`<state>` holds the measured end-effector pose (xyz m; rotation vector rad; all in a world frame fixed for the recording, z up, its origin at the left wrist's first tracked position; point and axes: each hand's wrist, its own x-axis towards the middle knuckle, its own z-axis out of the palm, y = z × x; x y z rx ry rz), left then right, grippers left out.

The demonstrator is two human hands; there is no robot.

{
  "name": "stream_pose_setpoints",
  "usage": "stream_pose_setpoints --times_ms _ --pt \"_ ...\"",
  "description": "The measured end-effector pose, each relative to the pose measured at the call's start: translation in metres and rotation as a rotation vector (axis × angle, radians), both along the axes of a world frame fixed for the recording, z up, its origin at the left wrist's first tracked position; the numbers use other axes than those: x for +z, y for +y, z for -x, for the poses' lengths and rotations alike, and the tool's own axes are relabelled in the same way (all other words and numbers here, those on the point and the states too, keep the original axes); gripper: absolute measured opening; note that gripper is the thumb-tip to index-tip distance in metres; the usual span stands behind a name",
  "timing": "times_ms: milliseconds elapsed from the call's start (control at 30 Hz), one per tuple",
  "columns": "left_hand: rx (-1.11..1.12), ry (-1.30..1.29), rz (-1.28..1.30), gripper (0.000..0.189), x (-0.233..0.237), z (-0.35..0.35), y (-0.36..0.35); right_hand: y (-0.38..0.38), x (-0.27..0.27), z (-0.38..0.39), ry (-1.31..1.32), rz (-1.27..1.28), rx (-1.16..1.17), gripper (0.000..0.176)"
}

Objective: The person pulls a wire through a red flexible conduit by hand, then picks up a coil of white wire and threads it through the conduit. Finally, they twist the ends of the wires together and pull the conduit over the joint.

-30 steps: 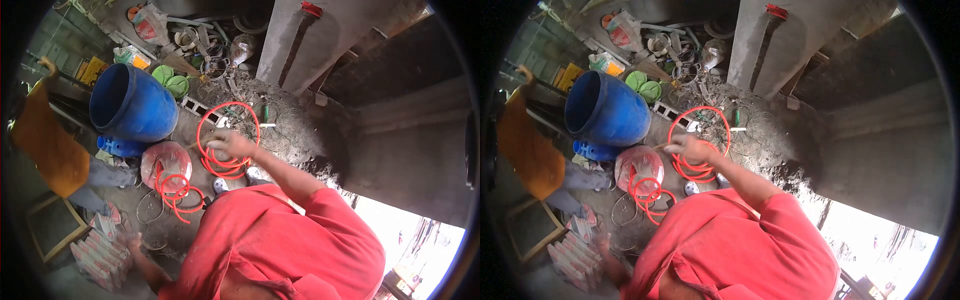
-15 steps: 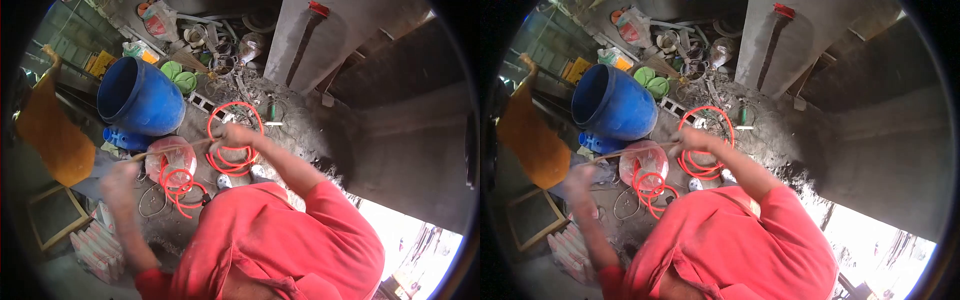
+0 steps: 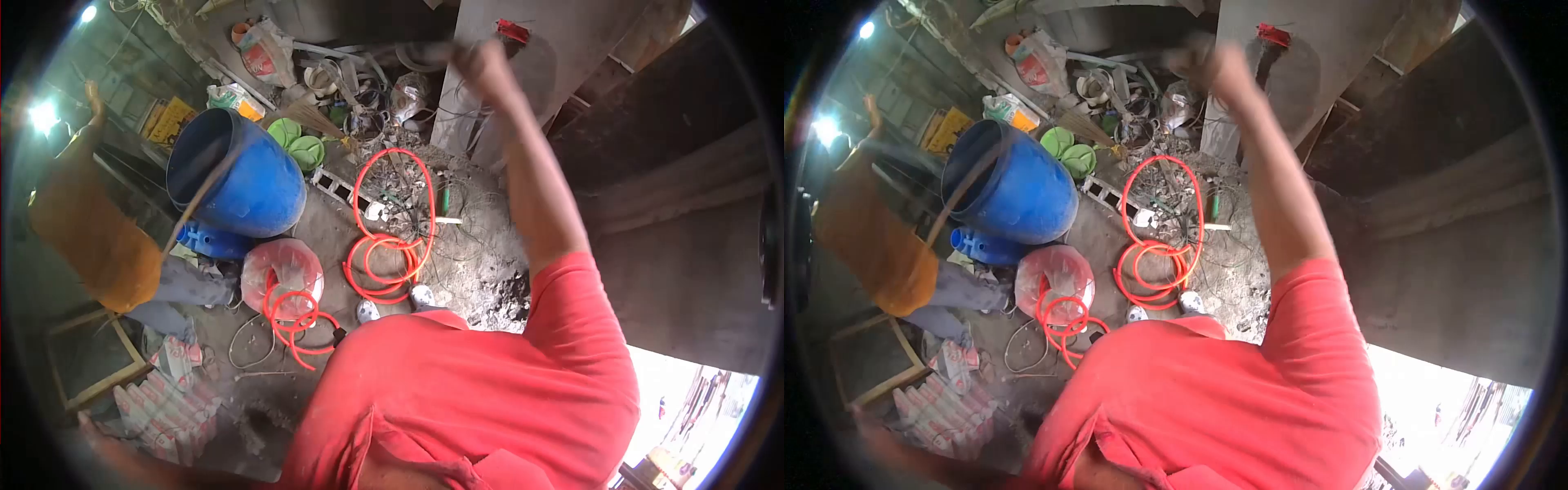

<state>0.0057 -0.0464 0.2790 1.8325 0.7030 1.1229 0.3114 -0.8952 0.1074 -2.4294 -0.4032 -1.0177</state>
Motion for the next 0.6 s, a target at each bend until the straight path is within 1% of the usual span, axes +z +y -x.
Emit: stream_pose_setpoints --times_ms 33,67,100,167,200,267,300,333,400,433,467,500,533,567,600 --pt "0.037 0.065 -0.053 0.045 -0.032 0.008 0.020 -0.002 -0.061 0.004 0.270 0.053 0.053 0.008" --pt "0.068 0.166 -0.125 0.046 -0.066 0.015 0.043 -0.002 -0.120 0.009 0.539 0.121 0.089 0.010" --pt "0.090 0.276 -0.194 0.047 -0.105 0.023 0.061 0.011 -0.178 0.024 0.563 0.149 0.036 0.017" --pt "0.090 0.578 -0.349 0.049 -0.190 0.043 0.095 0.043 -0.176 0.061 0.789 -0.050 0.077 0.026" --pt "0.077 0.719 -0.407 0.050 -0.233 0.054 0.103 0.056 -0.169 0.078 0.805 -0.051 0.080 0.026" --pt "0.031 0.980 -0.489 0.052 -0.312 0.073 0.100 0.074 -0.150 0.099 1.143 -0.473 0.144 0.036" --pt "-0.005 1.120 -0.502 0.053 -0.345 0.084 0.094 0.083 -0.176 0.111 1.102 -0.565 0.200 0.042" --pt "-0.057 1.277 -0.497 0.054 -0.379 0.096 0.079 0.091 -0.173 0.123 1.175 -0.495 0.377 0.046" --pt "-0.171 1.560 -0.419 0.056 -0.427 0.113 0.043 0.131 -0.187 0.156 1.002 -0.523 0.446 0.049" --pt "-0.206 1.556 -0.372 0.057 -0.439 0.110 0.018 0.151 -0.177 0.171 1.093 -0.528 0.381 0.050" --pt "-0.257 1.429 -0.327 0.058 -0.446 0.100 -0.008 0.171 -0.168 0.183 1.185 -0.534 0.312 0.051" --pt "-0.401 1.234 -0.031 0.068 -0.395 0.058 -0.079 0.188 -0.178 0.189 1.234 -0.472 0.360 0.049" --pt "-0.520 1.023 -0.025 0.068 -0.389 0.024 -0.114 0.204 -0.189 0.195 1.284 -0.406 0.410 0.048" --pt "-0.543 0.877 -0.077 0.065 -0.372 -0.008 -0.166 0.219 -0.193 0.203 1.292 -0.405 0.412 0.048" --pt "-0.639 0.883 -0.150 0.065 -0.335 -0.042 -0.226 0.235 -0.196 0.210 1.160 -0.307 0.489 0.044"
